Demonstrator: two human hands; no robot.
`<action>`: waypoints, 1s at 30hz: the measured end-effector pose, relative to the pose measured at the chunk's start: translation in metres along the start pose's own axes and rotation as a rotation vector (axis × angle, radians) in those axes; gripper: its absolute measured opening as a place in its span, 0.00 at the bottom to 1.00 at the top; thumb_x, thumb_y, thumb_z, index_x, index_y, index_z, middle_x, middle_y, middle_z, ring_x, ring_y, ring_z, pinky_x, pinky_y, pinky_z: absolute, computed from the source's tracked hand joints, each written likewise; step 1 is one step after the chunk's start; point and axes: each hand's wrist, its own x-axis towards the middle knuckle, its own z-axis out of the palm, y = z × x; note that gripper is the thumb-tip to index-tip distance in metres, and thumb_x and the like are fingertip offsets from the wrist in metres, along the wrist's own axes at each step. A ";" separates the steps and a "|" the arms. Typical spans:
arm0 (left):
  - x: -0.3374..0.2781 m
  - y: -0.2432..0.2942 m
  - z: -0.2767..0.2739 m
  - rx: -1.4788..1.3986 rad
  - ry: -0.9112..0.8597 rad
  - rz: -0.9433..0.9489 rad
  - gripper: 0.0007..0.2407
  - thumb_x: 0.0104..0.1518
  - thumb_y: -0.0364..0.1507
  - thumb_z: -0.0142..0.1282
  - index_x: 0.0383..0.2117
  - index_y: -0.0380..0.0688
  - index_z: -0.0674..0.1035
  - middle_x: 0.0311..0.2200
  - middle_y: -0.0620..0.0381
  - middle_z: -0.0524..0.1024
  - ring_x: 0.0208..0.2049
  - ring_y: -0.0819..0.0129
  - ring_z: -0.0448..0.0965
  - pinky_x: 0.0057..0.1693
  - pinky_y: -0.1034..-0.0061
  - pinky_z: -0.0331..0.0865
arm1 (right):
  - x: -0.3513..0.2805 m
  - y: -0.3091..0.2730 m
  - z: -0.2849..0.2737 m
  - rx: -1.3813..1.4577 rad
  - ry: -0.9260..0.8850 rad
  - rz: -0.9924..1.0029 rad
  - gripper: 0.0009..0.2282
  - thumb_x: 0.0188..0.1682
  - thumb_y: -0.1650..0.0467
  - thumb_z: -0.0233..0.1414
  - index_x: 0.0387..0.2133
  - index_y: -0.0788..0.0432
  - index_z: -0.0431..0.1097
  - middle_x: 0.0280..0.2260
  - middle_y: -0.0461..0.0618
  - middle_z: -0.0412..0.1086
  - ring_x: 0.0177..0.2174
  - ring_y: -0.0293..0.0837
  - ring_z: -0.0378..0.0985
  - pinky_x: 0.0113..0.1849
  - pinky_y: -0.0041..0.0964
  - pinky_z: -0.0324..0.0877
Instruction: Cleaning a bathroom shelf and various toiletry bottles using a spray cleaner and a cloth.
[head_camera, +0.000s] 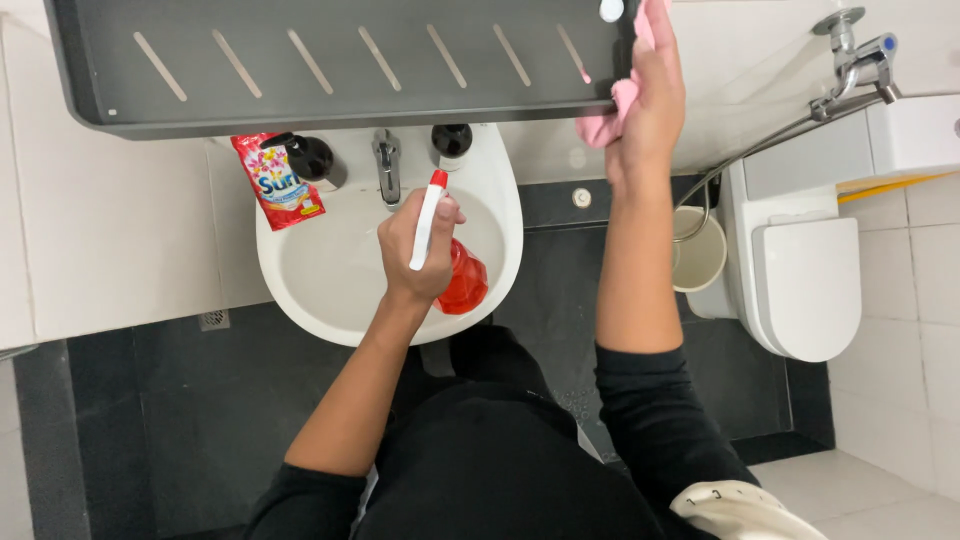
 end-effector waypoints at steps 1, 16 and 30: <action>-0.002 -0.001 -0.002 0.003 0.001 0.002 0.17 0.69 0.38 0.46 0.32 0.35 0.78 0.25 0.53 0.80 0.26 0.66 0.82 0.35 0.74 0.73 | -0.005 0.013 -0.002 -0.014 0.045 -0.078 0.22 0.62 0.69 0.41 0.70 0.57 0.56 0.34 0.59 0.74 0.15 0.41 0.63 0.17 0.35 0.55; -0.012 -0.026 -0.185 0.076 0.145 0.046 0.15 0.69 0.36 0.47 0.34 0.36 0.77 0.26 0.52 0.81 0.27 0.62 0.82 0.37 0.71 0.72 | -0.076 0.182 0.284 -0.331 0.360 -0.233 0.40 0.62 0.58 0.39 0.69 0.65 0.12 0.73 0.64 0.14 0.72 0.53 0.15 0.68 0.43 0.22; 0.017 -0.061 -0.253 0.051 0.266 -0.034 0.17 0.69 0.39 0.45 0.32 0.39 0.79 0.25 0.53 0.81 0.29 0.59 0.84 0.39 0.69 0.73 | -0.130 0.140 0.282 -0.483 0.004 -0.388 0.25 0.66 0.74 0.42 0.74 0.59 0.40 0.75 0.56 0.37 0.74 0.48 0.38 0.73 0.38 0.38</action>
